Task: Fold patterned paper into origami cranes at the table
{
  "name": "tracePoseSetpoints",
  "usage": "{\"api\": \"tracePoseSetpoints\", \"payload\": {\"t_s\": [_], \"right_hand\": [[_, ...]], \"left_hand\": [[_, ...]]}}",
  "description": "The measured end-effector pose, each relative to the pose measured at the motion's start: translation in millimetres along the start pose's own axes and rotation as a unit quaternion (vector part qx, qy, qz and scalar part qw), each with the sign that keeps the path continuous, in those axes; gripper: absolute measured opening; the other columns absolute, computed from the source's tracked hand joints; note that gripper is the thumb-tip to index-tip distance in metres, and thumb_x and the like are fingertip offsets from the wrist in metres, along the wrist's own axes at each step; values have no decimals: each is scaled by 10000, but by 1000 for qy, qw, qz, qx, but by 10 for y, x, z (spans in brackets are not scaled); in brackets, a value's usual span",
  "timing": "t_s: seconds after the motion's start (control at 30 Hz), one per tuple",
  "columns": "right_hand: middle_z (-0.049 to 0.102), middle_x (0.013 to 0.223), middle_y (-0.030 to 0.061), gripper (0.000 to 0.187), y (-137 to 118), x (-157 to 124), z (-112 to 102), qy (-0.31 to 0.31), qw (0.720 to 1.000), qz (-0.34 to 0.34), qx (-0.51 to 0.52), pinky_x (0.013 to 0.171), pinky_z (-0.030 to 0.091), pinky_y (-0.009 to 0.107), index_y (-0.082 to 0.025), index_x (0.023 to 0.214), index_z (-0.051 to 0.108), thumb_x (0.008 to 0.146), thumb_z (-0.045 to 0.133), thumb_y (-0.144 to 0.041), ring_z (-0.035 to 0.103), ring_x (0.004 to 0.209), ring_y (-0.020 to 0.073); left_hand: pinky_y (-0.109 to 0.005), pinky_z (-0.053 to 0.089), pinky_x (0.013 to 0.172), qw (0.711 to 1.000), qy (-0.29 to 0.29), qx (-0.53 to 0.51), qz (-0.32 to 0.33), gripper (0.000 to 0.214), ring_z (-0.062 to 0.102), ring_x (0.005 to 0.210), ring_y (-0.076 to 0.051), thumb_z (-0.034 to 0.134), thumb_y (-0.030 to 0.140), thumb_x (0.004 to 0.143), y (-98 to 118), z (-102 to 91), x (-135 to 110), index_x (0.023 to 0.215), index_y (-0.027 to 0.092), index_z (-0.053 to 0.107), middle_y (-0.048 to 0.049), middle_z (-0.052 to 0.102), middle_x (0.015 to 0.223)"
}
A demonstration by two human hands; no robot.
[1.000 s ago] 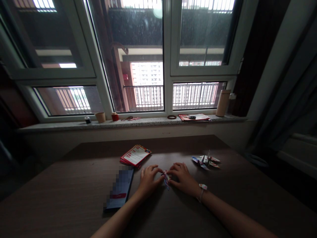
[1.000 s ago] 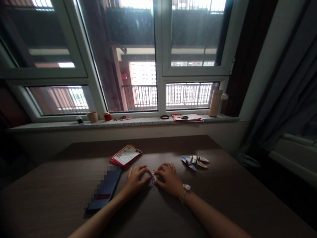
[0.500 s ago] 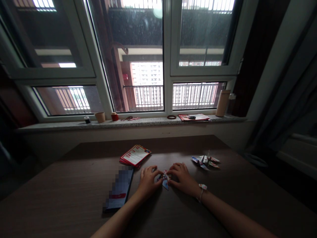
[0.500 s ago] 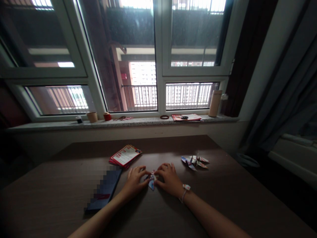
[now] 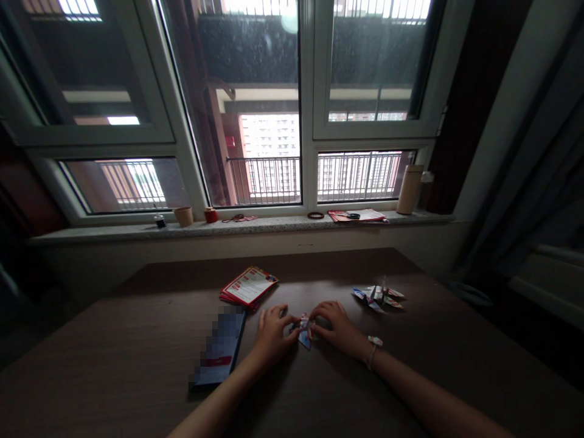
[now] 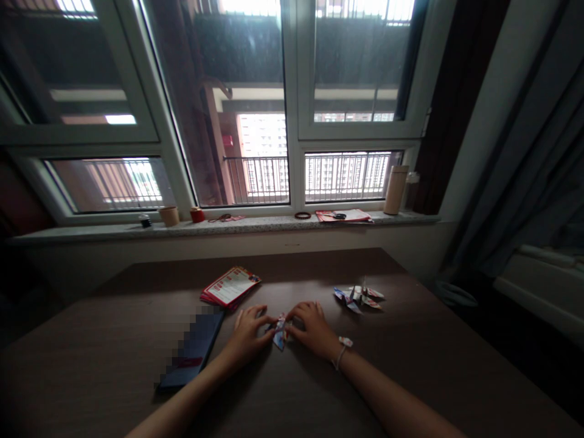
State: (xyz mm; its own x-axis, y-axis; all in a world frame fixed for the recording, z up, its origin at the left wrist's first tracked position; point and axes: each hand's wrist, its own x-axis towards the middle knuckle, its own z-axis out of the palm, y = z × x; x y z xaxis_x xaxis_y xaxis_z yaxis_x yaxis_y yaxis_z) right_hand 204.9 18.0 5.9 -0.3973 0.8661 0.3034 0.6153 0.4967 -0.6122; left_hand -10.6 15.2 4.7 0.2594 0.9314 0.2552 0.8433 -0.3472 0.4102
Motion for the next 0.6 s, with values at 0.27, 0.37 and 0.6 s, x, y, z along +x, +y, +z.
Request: {"api": "tracePoseSetpoints", "payload": {"t_s": [0.27,0.37,0.6], "right_hand": [[676,1002,14,142,98,34,30,10,1000,-19,10,1068,275,415,-230,854,666,886,568,-327,555,1064,196],[667,1005,20,63,64,13,25,20,998,-55,-15,1074,277,432,-244,853,690,836,630,-243,542,1076,205],[656,906,5,177,-88,-39,-79,-15,993,-83,-81,1148,68,556,-286,896,717,827,593,-181,555,1040,195]], "left_hand": [[-557,262,1103,999,-16,26,18,253,453,1282,-295,626,338,837,-22,-12,-29,1075,342,711,-88,545,1329],[-576,249,1107,999,-21,28,25,268,442,1294,-297,616,350,846,-29,-27,-47,1101,358,697,-78,536,1347],[-578,228,1125,998,-50,34,28,328,411,1331,-305,636,415,839,-33,-70,-59,1163,376,669,-85,507,1396]]}}
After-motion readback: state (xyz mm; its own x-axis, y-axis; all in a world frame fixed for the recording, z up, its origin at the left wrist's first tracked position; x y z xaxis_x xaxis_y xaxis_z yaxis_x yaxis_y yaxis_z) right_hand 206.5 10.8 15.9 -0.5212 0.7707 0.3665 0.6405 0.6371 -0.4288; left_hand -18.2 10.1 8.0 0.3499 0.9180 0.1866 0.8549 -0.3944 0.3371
